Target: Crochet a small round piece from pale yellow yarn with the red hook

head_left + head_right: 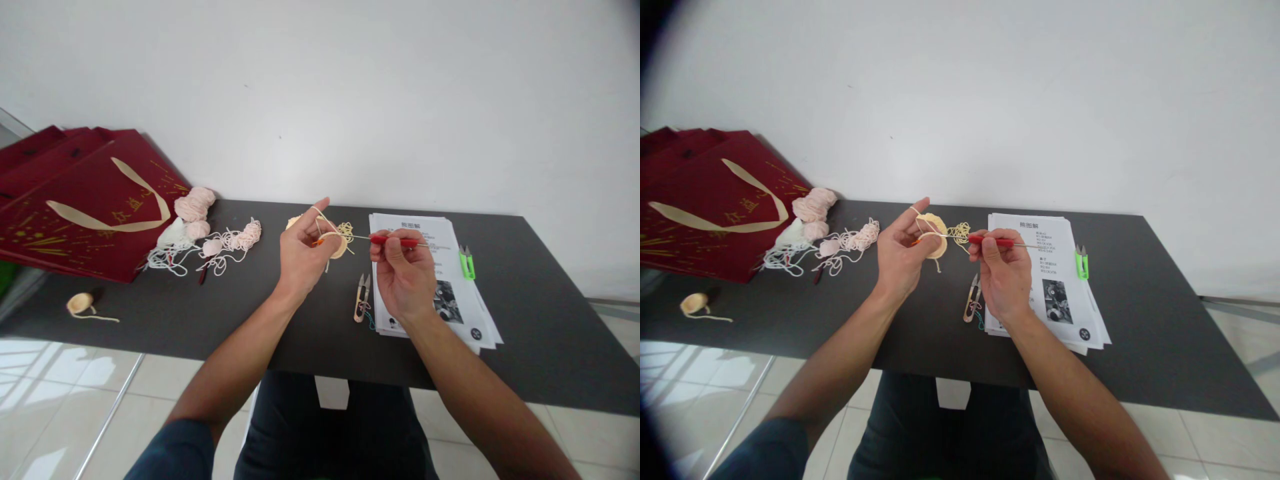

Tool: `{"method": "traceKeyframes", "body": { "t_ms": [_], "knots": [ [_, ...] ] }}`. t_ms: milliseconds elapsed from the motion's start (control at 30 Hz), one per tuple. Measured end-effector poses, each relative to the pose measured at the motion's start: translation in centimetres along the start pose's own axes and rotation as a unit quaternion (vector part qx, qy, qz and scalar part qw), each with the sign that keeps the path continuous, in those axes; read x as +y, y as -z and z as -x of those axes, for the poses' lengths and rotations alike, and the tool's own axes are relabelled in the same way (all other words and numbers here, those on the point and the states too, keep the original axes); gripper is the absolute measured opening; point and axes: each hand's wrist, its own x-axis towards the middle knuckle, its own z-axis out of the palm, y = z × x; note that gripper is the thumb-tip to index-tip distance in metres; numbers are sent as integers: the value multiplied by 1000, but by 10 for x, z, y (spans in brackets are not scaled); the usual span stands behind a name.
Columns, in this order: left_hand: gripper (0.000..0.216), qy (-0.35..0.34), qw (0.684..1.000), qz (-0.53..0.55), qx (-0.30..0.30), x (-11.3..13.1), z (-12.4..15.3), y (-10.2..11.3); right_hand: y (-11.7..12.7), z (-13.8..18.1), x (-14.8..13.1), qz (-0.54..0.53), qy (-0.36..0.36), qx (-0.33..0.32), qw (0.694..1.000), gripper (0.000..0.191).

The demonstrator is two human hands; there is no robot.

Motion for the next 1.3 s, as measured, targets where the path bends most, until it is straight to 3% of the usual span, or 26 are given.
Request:
{"method": "traceKeyframes", "body": {
  "t_ms": [267, 600, 800, 900, 1000, 1167, 1300],
  "knots": [
    [57, -38, 997, -64, 12, 3, 3, -2, -3, 7, 3, 82, 125, 10, 989, 12],
    [41, -77, 986, -129, 72, -2, 9, -6, -8, 21, 4, 186, 194, 8, 963, 12],
    [40, -78, 985, -116, 106, -6, 7, -7, -2, 27, 6, 299, 290, -67, 907, 31],
    [43, -48, 992, -47, 110, -9, 4, -8, 2, 24, 9, 333, 342, -110, 872, 44],
    [45, -15, 995, 26, 96, -10, 3, -8, 5, 21, 13, 343, 365, -128, 856, 53],
    [48, 54, 988, 135, 56, -4, 2, -8, 7, 21, 18, 331, 348, -110, 870, 52],
    [54, 107, 977, 187, 4, 1, -1, -4, 3, 21, 16, 262, 257, -85, 926, 36]
  ]
}}
